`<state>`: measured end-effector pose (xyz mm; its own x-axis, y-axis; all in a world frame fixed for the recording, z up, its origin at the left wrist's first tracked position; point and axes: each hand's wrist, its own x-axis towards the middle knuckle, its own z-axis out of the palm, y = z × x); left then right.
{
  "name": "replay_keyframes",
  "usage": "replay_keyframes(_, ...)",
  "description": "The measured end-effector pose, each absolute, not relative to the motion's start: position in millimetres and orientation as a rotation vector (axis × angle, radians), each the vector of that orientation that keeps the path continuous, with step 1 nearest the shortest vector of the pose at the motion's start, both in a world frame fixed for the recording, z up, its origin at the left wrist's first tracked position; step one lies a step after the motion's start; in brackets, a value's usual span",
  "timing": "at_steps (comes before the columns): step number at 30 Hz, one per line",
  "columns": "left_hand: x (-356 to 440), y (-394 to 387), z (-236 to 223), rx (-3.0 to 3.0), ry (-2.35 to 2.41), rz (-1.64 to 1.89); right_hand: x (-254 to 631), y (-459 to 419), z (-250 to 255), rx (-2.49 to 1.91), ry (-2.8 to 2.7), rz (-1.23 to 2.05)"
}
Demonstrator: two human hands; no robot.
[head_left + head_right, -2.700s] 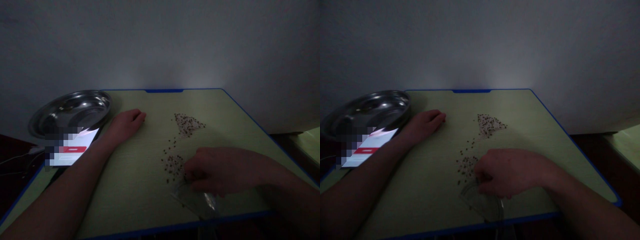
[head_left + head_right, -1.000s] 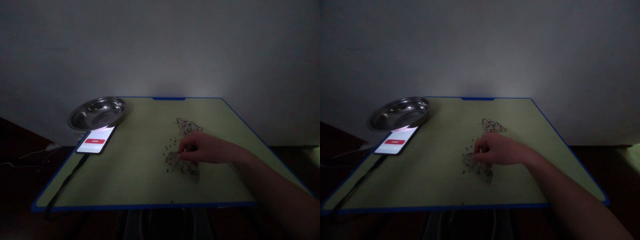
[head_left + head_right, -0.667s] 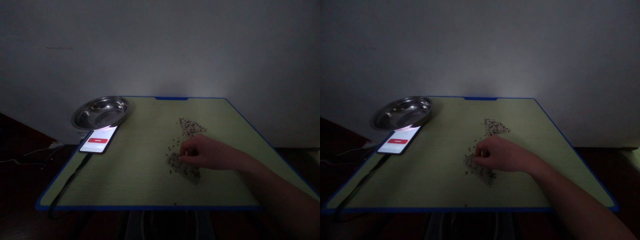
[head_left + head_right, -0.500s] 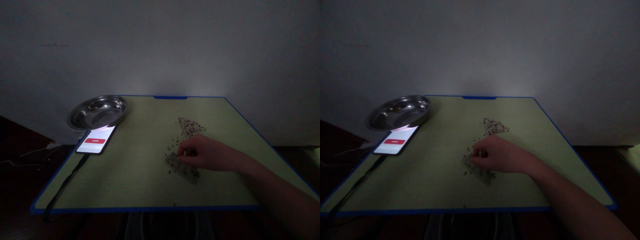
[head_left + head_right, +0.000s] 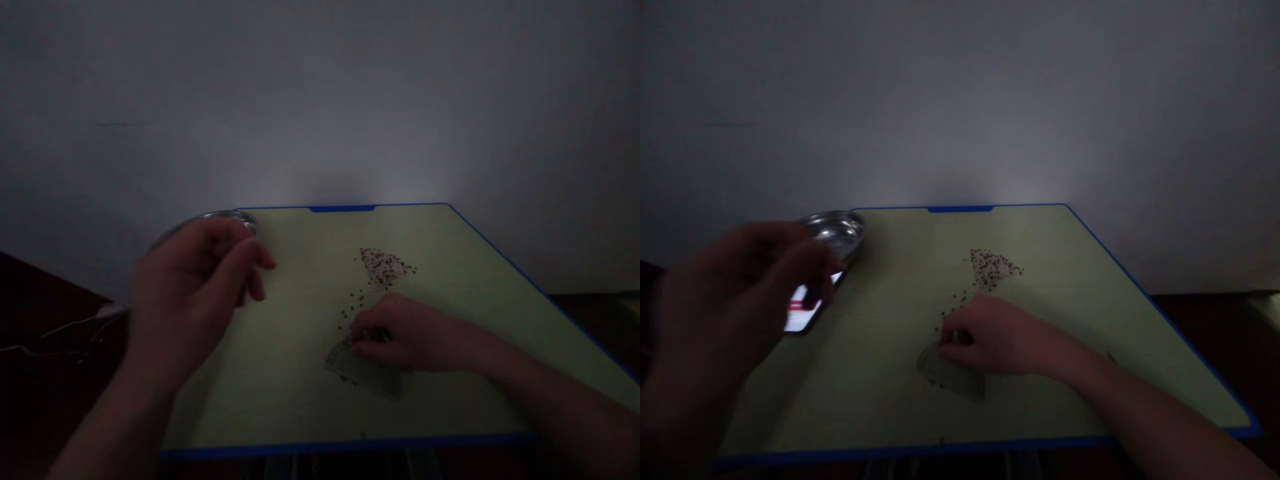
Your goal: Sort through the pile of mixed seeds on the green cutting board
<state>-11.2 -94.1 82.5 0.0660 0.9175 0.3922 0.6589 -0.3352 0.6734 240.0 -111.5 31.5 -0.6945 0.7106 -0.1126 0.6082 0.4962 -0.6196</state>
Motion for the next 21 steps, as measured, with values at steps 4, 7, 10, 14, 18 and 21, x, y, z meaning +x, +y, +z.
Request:
replay_keyframes(4,14,-45,58,2.048,1.425,1.027,238,-116,34,-1.056,-2.655,1.02)
replay_keyframes(7,23,-16,38,2.132,1.377,0.88,235,-120,36,-1.029,-2.715,1.051)
replay_keyframes(10,23,-4,22,2.145,1.412,0.795,231,-125,36,-1.009,-2.742,1.057)
replay_keyframes(14,21,-4,9,2.124,1.475,0.772,226,-131,36,-0.998,-2.728,1.113)
replay_keyframes(18,19,-5,5,2.167,1.413,0.692,224,-135,41,-1.013,-2.664,1.256)
replay_keyframes(21,18,-5,4,2.204,1.402,0.674,224,-136,47,-1.103,-2.631,1.289)
